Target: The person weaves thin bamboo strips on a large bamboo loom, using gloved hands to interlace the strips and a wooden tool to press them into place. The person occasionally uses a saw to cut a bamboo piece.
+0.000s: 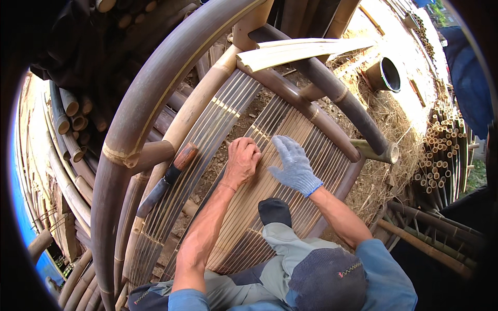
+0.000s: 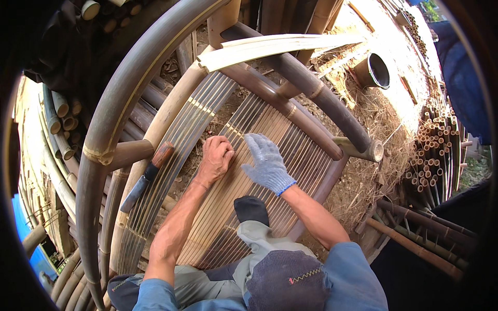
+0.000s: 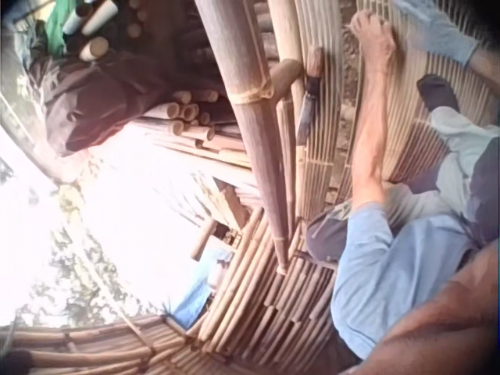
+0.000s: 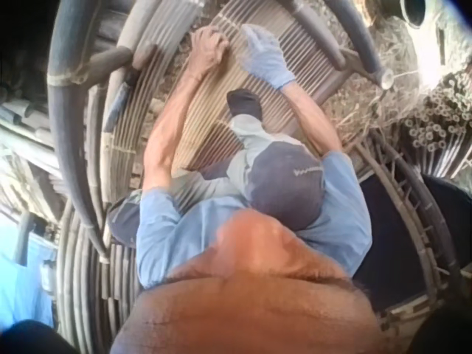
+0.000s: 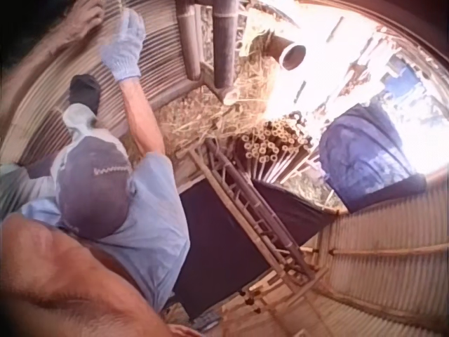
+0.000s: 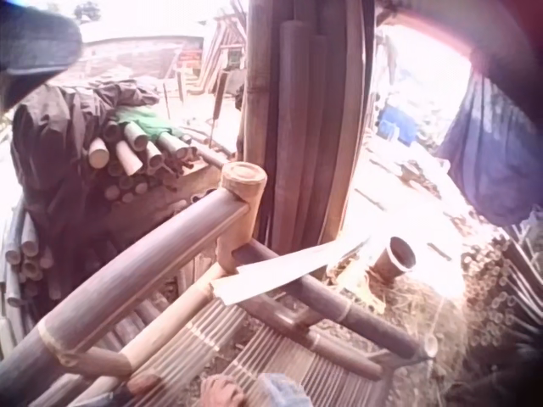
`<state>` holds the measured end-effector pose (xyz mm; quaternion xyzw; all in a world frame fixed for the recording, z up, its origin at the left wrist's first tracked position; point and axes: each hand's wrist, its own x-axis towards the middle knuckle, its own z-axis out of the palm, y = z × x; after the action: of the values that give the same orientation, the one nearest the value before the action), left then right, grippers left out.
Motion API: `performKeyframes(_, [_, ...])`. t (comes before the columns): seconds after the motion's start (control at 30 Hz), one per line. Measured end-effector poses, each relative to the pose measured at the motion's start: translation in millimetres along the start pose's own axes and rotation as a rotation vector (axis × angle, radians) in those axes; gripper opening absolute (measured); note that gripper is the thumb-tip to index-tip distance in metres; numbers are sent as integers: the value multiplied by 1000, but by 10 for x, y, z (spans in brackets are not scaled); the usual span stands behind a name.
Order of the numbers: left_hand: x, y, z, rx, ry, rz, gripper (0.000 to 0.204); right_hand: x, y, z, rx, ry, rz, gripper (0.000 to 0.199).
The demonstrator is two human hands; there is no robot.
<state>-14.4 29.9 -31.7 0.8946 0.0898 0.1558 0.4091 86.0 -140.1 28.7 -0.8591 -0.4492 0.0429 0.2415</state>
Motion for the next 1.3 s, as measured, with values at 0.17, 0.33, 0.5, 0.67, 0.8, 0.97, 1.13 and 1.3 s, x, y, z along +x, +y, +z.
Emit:
performKeyframes(0.17, [-63, 104, -233, -198, -126, -90, 21, 169, -78, -199, 381, -732, 272, 32])
performKeyframes(0.33, [78, 634, -373, -356, 39, -429, 24, 668, -185, -1622, 519, -366, 146, 19])
performKeyframes(0.5, [-241, 56, -300, 88, 553, -585, 19, 1297, 188, -1594, 282, 120, 308, 17])
performKeyframes(0.67, [-313, 165, -416, 58, -89, -1083, 33, 1499, 340, -34, -534, -100, -108, 20])
performKeyframes(0.8, [-265, -252, -251, -37, -181, -1049, 50, 1349, -24, 825, -462, -436, -182, 16])
performKeyframes(0.97, [-151, -577, -145, -192, -254, -998, 57, 1606, -292, 1037, -208, -1137, -188, 24])
performKeyframes(1.13, [-79, -259, -40, -36, -30, -1049, 44, 1603, -147, 966, -247, -1185, -184, 29])
performKeyframes(1.3, [-319, 89, -289, -245, 280, -806, 25, 1139, -217, 555, 120, -515, -346, 29])
